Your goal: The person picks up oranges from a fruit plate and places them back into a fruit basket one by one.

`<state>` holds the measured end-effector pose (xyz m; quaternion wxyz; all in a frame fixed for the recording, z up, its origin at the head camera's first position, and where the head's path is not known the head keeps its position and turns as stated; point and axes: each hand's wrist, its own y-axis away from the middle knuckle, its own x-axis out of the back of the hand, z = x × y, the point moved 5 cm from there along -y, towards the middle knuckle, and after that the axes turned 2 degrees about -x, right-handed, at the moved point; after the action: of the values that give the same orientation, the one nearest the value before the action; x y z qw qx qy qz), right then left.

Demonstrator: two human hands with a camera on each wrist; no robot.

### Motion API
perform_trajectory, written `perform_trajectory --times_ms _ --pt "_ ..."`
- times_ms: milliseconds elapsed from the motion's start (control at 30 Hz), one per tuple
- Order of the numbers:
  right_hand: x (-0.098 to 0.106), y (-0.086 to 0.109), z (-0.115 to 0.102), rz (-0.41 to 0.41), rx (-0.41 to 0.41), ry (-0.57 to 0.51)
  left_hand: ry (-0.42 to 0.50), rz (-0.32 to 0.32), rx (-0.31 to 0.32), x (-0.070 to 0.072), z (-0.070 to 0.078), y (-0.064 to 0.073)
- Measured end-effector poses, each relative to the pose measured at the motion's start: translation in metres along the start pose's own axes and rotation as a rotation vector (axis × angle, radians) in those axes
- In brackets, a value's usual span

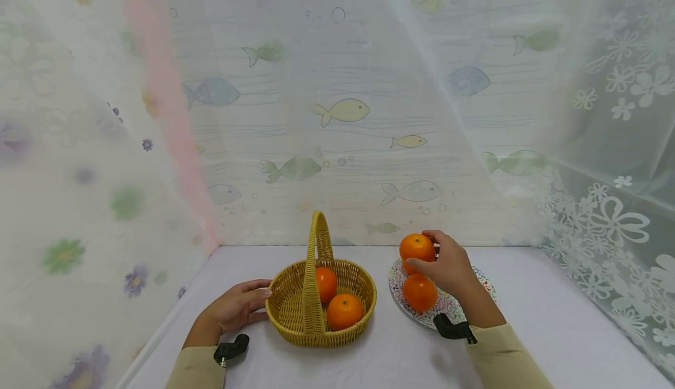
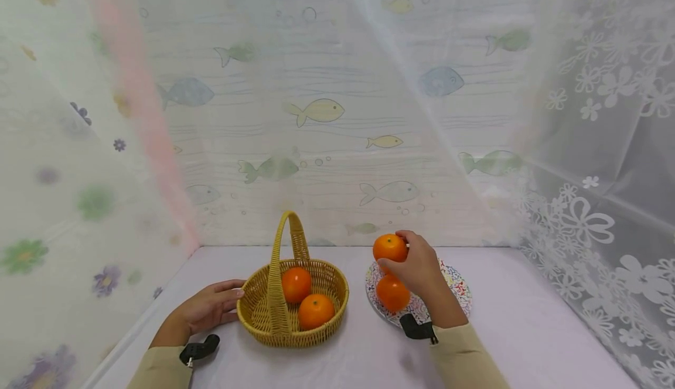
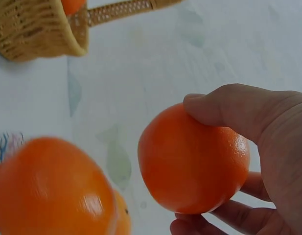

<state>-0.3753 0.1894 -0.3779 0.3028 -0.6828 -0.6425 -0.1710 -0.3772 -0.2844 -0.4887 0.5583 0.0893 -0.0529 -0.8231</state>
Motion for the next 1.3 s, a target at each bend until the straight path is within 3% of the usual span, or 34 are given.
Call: perform_trajectory --times_ms 567,967,1300 --pt "-0.053 0.018 -0.044 0.010 0.177 -0.040 -0.022 0.012 0.003 0.000 0.001 0.000" --pt "-0.078 0.034 -0.059 -0.065 0.228 -0.016 -0.031 0.009 -0.001 0.000 0.001 0.000" --pt "-0.091 0.035 -0.053 -0.110 0.219 0.021 -0.016 -0.007 0.002 0.000 0.001 0.000"
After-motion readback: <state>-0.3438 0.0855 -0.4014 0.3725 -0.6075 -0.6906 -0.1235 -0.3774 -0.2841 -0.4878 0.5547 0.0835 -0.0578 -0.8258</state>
